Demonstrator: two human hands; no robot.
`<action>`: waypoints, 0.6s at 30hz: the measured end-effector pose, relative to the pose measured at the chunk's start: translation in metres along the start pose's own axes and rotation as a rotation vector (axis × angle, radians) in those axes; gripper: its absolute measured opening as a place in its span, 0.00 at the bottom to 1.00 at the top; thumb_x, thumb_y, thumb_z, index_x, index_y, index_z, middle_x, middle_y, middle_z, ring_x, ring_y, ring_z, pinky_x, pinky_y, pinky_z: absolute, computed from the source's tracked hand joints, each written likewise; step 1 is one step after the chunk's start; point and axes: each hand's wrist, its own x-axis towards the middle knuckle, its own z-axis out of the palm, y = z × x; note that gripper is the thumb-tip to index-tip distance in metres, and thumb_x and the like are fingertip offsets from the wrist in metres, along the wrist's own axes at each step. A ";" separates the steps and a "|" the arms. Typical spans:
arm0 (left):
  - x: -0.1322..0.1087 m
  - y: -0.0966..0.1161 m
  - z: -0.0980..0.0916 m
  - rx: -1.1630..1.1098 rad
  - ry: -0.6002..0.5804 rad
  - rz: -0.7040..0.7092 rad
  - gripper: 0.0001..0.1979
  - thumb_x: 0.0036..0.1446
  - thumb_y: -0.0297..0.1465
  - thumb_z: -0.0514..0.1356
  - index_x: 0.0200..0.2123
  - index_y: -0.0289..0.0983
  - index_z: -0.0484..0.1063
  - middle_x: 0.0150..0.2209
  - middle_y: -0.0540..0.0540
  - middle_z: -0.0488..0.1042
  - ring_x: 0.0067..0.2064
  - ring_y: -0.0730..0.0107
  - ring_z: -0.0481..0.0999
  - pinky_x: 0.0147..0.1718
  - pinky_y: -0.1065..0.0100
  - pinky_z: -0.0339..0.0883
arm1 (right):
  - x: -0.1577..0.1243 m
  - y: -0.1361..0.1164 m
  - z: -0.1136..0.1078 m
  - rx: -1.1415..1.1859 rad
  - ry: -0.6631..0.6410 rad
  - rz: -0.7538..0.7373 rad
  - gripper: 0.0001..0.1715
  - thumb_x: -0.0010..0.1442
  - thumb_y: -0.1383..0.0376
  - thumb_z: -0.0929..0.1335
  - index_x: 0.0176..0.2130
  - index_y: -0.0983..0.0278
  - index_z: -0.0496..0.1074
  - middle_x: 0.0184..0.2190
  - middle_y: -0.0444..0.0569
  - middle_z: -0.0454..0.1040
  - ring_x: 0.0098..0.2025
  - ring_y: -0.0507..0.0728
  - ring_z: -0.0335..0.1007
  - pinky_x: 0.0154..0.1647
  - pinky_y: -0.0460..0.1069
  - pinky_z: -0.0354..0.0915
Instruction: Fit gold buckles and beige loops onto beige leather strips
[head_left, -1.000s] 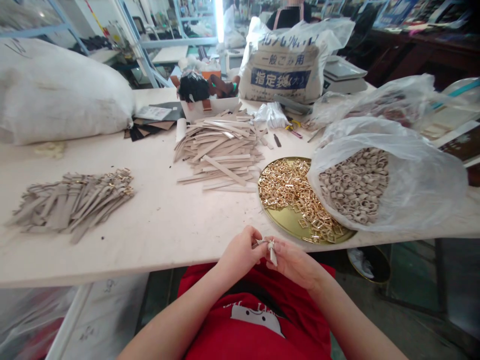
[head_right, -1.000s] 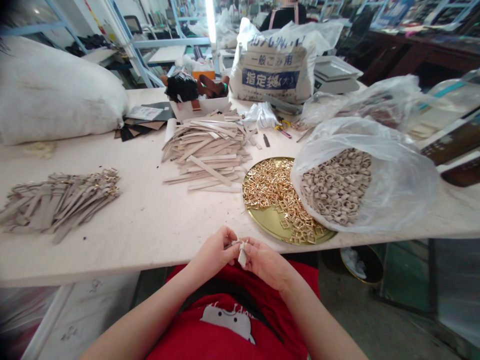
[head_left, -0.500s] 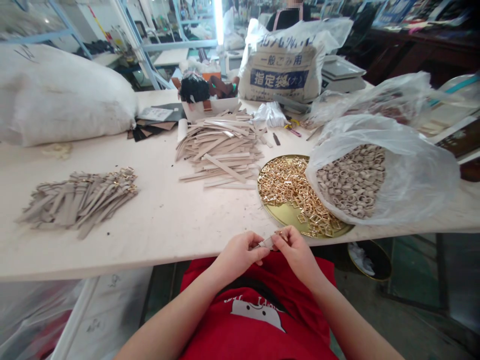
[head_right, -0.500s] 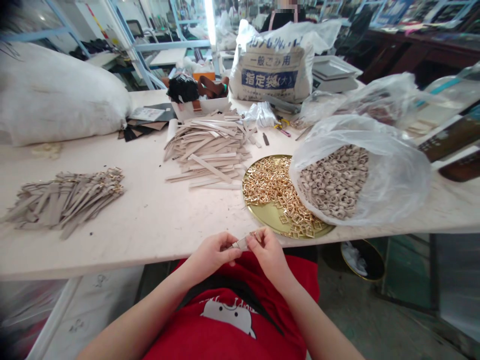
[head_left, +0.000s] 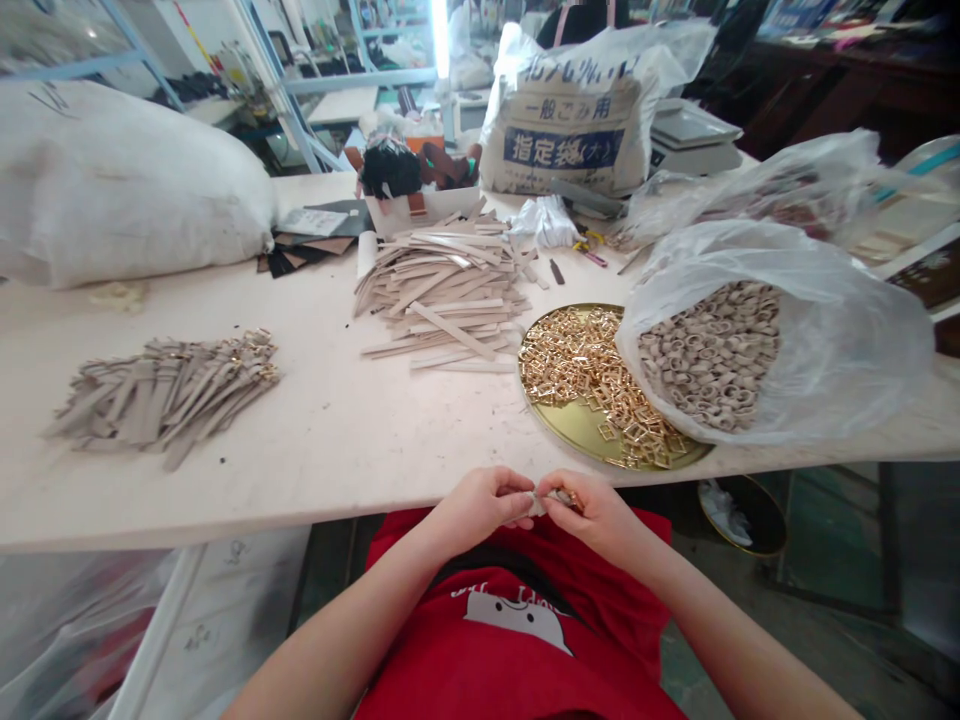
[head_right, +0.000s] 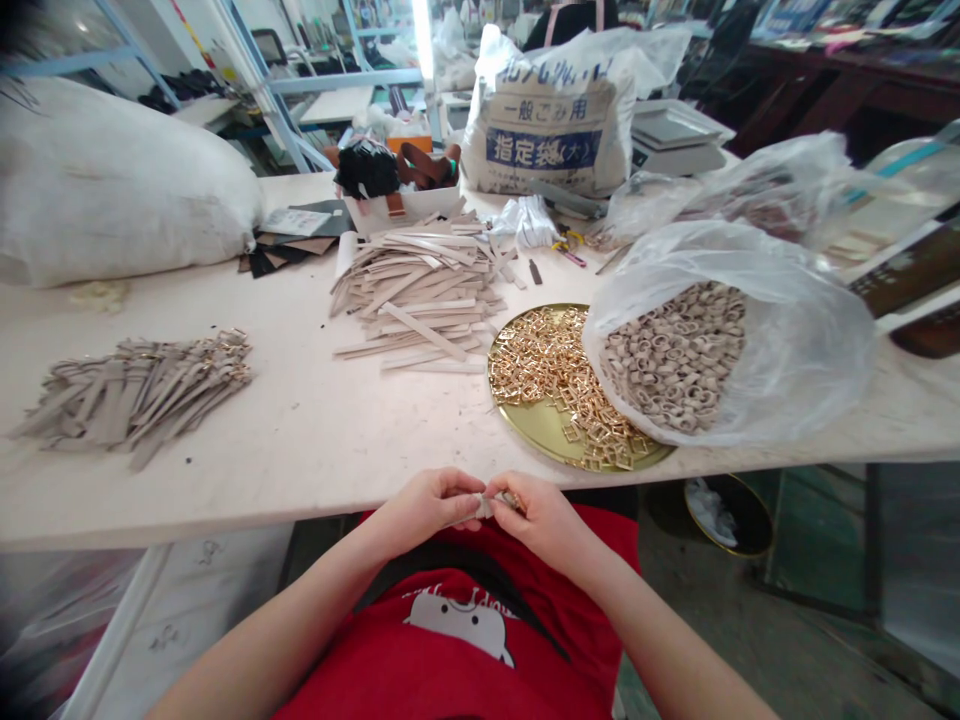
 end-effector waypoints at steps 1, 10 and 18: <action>0.001 -0.001 0.000 0.029 -0.006 0.013 0.14 0.51 0.35 0.56 0.38 0.32 0.71 0.29 0.46 0.74 0.30 0.71 0.73 0.32 0.70 0.66 | -0.001 0.000 0.000 -0.005 -0.033 0.000 0.06 0.54 0.66 0.62 0.32 0.61 0.69 0.25 0.43 0.70 0.27 0.53 0.63 0.28 0.48 0.57; 0.006 0.006 0.002 0.067 -0.105 0.102 0.14 0.53 0.32 0.51 0.40 0.32 0.71 0.34 0.45 0.75 0.35 0.71 0.73 0.37 0.69 0.66 | -0.004 0.010 0.016 0.066 0.229 0.165 0.07 0.57 0.61 0.61 0.31 0.62 0.64 0.23 0.43 0.66 0.25 0.53 0.60 0.27 0.48 0.56; 0.020 -0.007 0.007 -0.023 0.027 -0.018 0.14 0.52 0.33 0.54 0.39 0.31 0.67 0.32 0.43 0.74 0.31 0.73 0.74 0.32 0.70 0.67 | 0.005 0.017 0.032 0.021 0.413 0.219 0.10 0.57 0.58 0.60 0.32 0.61 0.63 0.24 0.46 0.69 0.28 0.56 0.64 0.29 0.50 0.57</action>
